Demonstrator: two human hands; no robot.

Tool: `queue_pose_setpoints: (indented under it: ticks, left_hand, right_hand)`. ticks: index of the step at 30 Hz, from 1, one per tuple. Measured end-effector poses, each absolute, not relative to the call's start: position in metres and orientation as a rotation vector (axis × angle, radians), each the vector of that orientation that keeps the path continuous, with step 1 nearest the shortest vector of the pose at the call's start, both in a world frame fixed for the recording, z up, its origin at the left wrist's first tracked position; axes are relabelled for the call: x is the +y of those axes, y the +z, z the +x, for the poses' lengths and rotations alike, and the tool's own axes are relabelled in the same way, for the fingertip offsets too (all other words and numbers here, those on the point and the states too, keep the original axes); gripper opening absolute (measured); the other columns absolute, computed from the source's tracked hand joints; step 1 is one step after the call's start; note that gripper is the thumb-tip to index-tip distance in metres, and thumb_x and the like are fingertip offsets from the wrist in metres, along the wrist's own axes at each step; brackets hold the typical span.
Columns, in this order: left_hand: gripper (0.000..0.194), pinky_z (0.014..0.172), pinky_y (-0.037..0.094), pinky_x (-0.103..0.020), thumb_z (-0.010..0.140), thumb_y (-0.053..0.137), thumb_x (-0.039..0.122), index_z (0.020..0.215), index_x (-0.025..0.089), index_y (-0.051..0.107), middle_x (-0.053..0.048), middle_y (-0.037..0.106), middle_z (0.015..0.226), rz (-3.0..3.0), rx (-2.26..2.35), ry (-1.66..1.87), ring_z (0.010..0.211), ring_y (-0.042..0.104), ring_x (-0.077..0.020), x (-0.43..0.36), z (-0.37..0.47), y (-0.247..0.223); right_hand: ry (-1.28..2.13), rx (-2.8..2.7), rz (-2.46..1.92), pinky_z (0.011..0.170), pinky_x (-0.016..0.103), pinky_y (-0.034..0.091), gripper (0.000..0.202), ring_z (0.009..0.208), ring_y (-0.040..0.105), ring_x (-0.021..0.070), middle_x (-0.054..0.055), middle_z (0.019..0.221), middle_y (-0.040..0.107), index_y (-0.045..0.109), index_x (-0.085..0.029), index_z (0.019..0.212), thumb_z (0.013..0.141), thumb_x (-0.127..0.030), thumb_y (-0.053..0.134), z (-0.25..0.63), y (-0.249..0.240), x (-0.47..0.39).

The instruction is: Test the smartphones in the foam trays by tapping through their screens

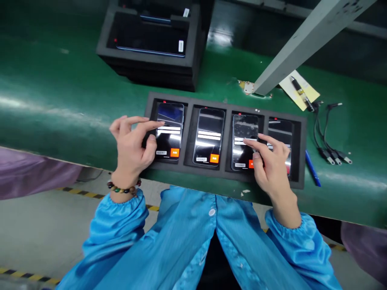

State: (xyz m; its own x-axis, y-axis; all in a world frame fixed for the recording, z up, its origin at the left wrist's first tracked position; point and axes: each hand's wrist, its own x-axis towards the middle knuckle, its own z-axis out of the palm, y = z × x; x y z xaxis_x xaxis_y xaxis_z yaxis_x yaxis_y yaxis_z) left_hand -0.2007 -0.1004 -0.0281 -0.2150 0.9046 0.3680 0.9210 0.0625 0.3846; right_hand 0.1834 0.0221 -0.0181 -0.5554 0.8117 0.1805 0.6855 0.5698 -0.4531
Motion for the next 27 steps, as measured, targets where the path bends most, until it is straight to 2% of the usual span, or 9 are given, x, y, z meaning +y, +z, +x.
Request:
queue_pose_setpoints:
  ticks: [5,9,12,16,18,21,23,25,27]
  left_hand:
    - [0.043,0.127,0.034,-0.066,0.110,0.045,0.035,0.137,0.021,0.076,-0.007,0.070,0.132,-2.041,-2.293,-0.798,0.138,0.061,-0.0244,-0.101,-0.199,-0.023]
    - [0.040,0.126,0.036,-0.067,0.106,0.052,0.036,0.134,0.026,0.078,-0.010,0.073,0.129,-2.078,-2.236,-0.803,0.136,0.064,-0.0307,-0.099,-0.202,-0.026]
    - [0.039,0.126,0.034,-0.066,0.106,0.054,0.036,0.134,0.025,0.078,-0.012,0.073,0.128,-2.094,-2.220,-0.797,0.134,0.065,-0.0335,-0.097,-0.206,-0.030]
    - [0.041,0.127,0.033,-0.065,0.108,0.053,0.040,0.136,0.023,0.078,-0.012,0.073,0.132,-2.026,-2.198,-0.850,0.133,0.064,-0.0330,-0.098,-0.207,-0.032]
    - [0.043,0.128,0.033,-0.063,0.107,0.053,0.044,0.134,0.023,0.079,-0.012,0.074,0.130,-1.967,-2.207,-0.880,0.132,0.065,-0.0330,-0.098,-0.206,-0.032]
    - [0.048,0.128,0.033,-0.060,0.106,0.052,0.051,0.131,0.023,0.081,-0.011,0.076,0.125,-1.877,-2.220,-0.945,0.130,0.067,-0.0338,-0.098,-0.203,-0.032]
    - [0.051,0.128,0.034,-0.060,0.104,0.051,0.054,0.129,0.024,0.083,-0.010,0.077,0.122,-1.813,-2.222,-0.997,0.128,0.069,-0.0340,-0.097,-0.201,-0.032]
    - [0.051,0.128,0.034,-0.060,0.103,0.051,0.056,0.127,0.025,0.084,-0.010,0.079,0.121,-1.767,-2.220,-1.032,0.126,0.070,-0.0340,-0.096,-0.198,-0.032]
    - [0.051,0.128,0.034,-0.059,0.102,0.052,0.056,0.126,0.024,0.085,-0.010,0.080,0.120,-1.733,-2.220,-1.051,0.125,0.070,-0.0341,-0.095,-0.195,-0.032]
  right_hand:
    - [0.523,-2.544,-1.038,0.125,0.057,0.036,0.048,0.155,0.052,0.0323,0.011,0.140,0.075,0.063,-0.026,0.152,0.107,-0.020,0.045,0.126,-0.014,0.017]
    - [0.566,-2.572,-0.989,0.131,0.056,0.030,0.048,0.157,0.051,0.0293,0.008,0.141,0.077,0.064,-0.026,0.150,0.108,-0.019,0.043,0.119,-0.007,0.020]
    - [0.440,-2.350,-1.169,0.126,0.055,0.034,0.044,0.151,0.058,0.0287,0.007,0.146,0.074,0.072,-0.029,0.142,0.108,-0.022,0.046,0.161,-0.007,0.024]
    - [0.288,-2.131,-1.470,0.125,0.059,0.035,0.040,0.143,0.063,0.0315,0.006,0.129,0.081,0.078,-0.029,0.131,0.109,-0.026,0.045,0.226,-0.015,0.021]
    - [0.301,-2.103,-1.528,0.125,0.060,0.036,0.040,0.144,0.063,0.0320,0.007,0.132,0.080,0.078,-0.028,0.132,0.110,-0.028,0.044,0.249,-0.019,0.021]
    - [0.240,-1.896,-1.609,0.122,0.057,0.045,0.042,0.141,0.063,0.0312,0.011,0.140,0.076,0.074,-0.026,0.138,0.113,-0.034,0.042,0.280,-0.026,0.028]
    - [0.158,-1.805,-1.712,0.117,0.057,0.050,0.038,0.132,0.067,0.0330,0.013,0.131,0.078,0.077,-0.024,0.132,0.112,-0.043,0.050,0.304,-0.034,0.037]
    - [0.146,-1.858,-1.779,0.113,0.058,0.052,0.035,0.121,0.070,0.0340,0.013,0.120,0.080,0.080,-0.022,0.118,0.105,-0.050,0.064,0.326,-0.043,0.047]
    - [0.184,-1.937,-1.772,0.110,0.055,0.053,0.034,0.114,0.071,0.0327,0.013,0.115,0.080,0.079,-0.022,0.108,0.101,-0.054,0.068,0.342,-0.052,0.053]
